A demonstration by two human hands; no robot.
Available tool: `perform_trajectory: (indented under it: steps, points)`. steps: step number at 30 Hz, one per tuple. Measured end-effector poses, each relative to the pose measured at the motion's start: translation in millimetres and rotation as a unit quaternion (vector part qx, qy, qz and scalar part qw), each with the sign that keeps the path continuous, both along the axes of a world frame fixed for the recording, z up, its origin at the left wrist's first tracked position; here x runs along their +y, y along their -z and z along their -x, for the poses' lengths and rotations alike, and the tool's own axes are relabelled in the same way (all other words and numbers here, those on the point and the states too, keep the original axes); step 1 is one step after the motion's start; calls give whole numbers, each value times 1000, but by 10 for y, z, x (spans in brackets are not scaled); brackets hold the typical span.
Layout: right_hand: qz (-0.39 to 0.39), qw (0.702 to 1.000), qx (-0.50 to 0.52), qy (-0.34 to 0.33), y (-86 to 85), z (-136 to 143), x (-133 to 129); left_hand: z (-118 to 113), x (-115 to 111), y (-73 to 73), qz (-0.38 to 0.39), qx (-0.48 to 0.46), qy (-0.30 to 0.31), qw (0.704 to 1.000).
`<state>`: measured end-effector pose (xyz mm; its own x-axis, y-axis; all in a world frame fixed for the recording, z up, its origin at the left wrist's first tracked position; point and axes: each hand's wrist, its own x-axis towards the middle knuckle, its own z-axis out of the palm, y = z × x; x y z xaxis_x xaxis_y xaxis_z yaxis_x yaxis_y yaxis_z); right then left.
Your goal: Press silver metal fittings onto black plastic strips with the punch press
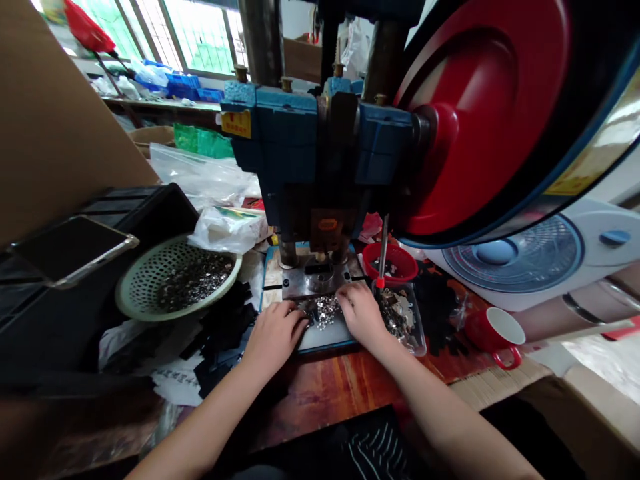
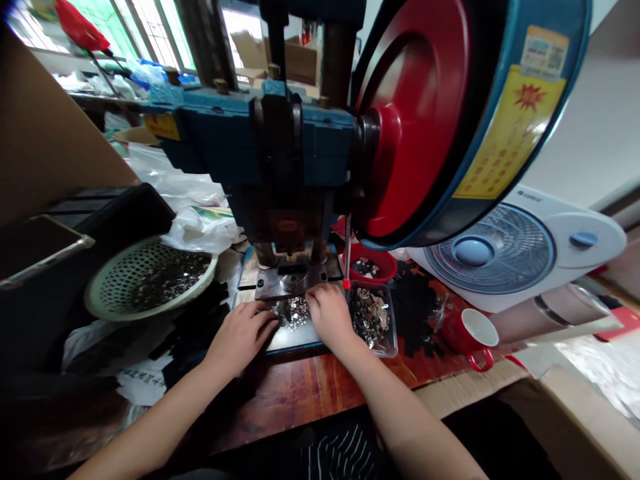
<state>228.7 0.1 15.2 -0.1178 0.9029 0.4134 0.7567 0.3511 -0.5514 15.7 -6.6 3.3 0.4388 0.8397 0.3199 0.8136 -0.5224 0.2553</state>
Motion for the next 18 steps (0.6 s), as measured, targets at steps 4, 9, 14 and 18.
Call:
perform_trajectory:
  steps: [4, 9, 14, 18]
  points:
    - [-49, 999, -9, 21, -106, 127, 509, 10, 74, 68, -20, -46, -11, 999]
    - [-63, 996, -59, 32, -74, 266, 779, 62, 93, 66, 17, -138, -79, 987]
    - [-90, 992, -85, -30, -74, 232, 663, 101, 106, -27, 61, -215, -133, 966]
    - [-100, 987, -105, -70, -133, 162, 606, 72, 244, -90, 144, -282, -136, 939]
